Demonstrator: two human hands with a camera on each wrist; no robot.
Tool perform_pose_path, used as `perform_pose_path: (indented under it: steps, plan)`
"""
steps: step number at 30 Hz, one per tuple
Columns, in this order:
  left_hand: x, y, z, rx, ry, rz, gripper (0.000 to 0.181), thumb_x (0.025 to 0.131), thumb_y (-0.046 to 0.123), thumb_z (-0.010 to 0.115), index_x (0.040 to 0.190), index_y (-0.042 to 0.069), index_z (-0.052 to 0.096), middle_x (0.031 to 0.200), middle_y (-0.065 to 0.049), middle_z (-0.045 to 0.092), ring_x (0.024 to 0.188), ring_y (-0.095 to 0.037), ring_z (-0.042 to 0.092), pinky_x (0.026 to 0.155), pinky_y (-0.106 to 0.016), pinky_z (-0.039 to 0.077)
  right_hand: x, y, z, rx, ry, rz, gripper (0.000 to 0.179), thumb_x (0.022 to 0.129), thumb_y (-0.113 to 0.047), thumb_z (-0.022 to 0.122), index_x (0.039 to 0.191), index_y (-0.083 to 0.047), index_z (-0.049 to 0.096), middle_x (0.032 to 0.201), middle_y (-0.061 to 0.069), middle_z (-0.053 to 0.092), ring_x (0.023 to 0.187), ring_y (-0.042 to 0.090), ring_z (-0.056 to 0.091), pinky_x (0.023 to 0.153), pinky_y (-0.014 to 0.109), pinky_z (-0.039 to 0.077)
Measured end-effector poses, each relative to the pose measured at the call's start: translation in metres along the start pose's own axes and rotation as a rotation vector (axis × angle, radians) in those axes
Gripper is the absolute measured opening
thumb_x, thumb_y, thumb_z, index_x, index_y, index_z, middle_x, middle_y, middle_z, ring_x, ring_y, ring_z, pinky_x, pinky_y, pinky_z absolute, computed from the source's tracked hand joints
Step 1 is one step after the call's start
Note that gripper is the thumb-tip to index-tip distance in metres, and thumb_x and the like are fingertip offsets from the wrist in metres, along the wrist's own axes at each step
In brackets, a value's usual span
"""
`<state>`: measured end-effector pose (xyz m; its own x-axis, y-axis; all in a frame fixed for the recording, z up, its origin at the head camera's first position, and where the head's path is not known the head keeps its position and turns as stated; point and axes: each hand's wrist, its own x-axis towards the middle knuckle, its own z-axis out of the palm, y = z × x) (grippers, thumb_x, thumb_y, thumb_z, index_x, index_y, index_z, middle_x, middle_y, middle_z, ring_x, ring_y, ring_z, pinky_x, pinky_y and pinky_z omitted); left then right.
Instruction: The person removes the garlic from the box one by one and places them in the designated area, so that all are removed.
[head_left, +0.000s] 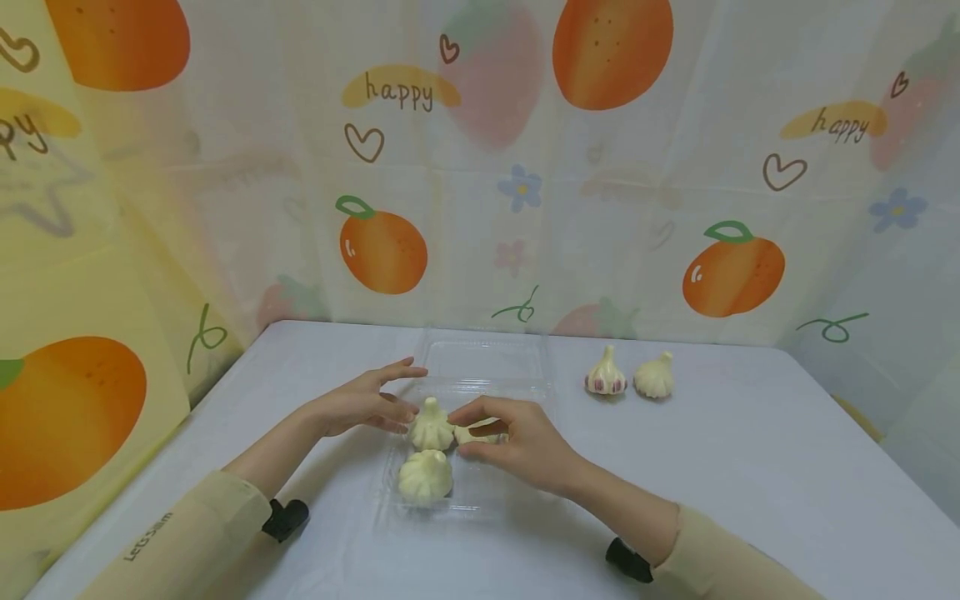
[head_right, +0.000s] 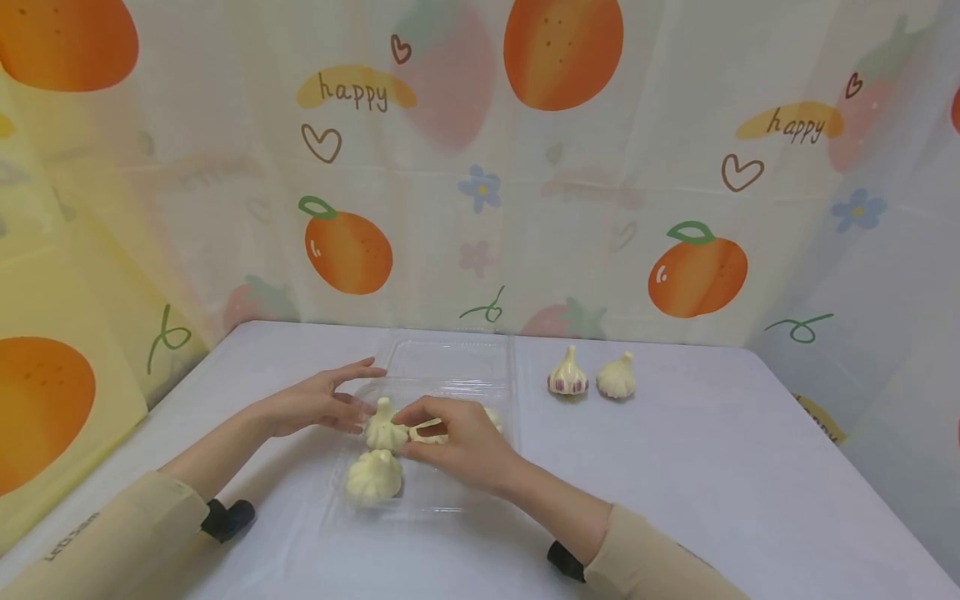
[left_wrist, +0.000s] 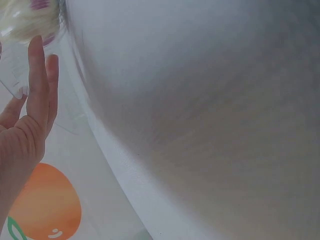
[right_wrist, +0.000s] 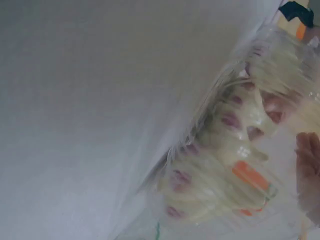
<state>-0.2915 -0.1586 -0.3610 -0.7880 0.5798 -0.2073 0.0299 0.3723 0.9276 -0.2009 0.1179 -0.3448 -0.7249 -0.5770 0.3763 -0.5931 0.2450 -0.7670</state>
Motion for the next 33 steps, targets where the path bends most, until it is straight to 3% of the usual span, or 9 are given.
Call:
perform_pose_path:
  steps: [4,12,18,33]
  plan:
    - [0.000,0.001,0.001,-0.003,0.003,-0.003,0.078,0.090,0.013,0.070,0.156,0.011,0.029,0.169,-0.005,-0.008,0.116,-0.020,0.062,0.094,-0.038,0.060,0.002,-0.001,0.008,-0.001,-0.044,-0.009,0.030,0.087,-0.014,0.074,0.115,-0.005,0.068,0.117,0.016,0.071,0.111,0.033,0.068,0.094,0.039,0.060]
    - [0.000,0.000,0.000,-0.014,-0.004,0.007,0.078,0.090,0.012,0.070,0.156,0.008,0.028,0.169,-0.006,-0.009,0.114,-0.018,0.063,0.093,-0.038,0.060,0.002,-0.005,0.018,-0.080,-0.083,-0.018,0.029,0.089,-0.014,0.073,0.114,-0.003,0.068,0.119,0.010,0.072,0.113,0.024,0.068,0.094,0.037,0.060]
    - [0.000,0.000,0.000,-0.007,-0.003,0.007,0.078,0.090,0.012,0.070,0.155,0.008,0.028,0.169,-0.007,-0.009,0.115,-0.020,0.063,0.094,-0.039,0.060,0.001,-0.005,0.023,-0.139,-0.089,0.011,0.027,0.088,-0.013,0.073,0.114,-0.005,0.068,0.117,0.007,0.073,0.113,0.022,0.068,0.093,0.029,0.060]
    - [-0.001,0.001,0.001,-0.013,-0.008,0.021,0.078,0.090,0.012,0.070,0.155,0.006,0.028,0.169,-0.008,-0.010,0.115,-0.021,0.062,0.094,-0.040,0.060,0.001,-0.007,0.028,-0.152,-0.143,0.104,0.028,0.090,-0.009,0.070,0.118,-0.007,0.067,0.121,0.006,0.071,0.114,0.021,0.067,0.093,0.016,0.056]
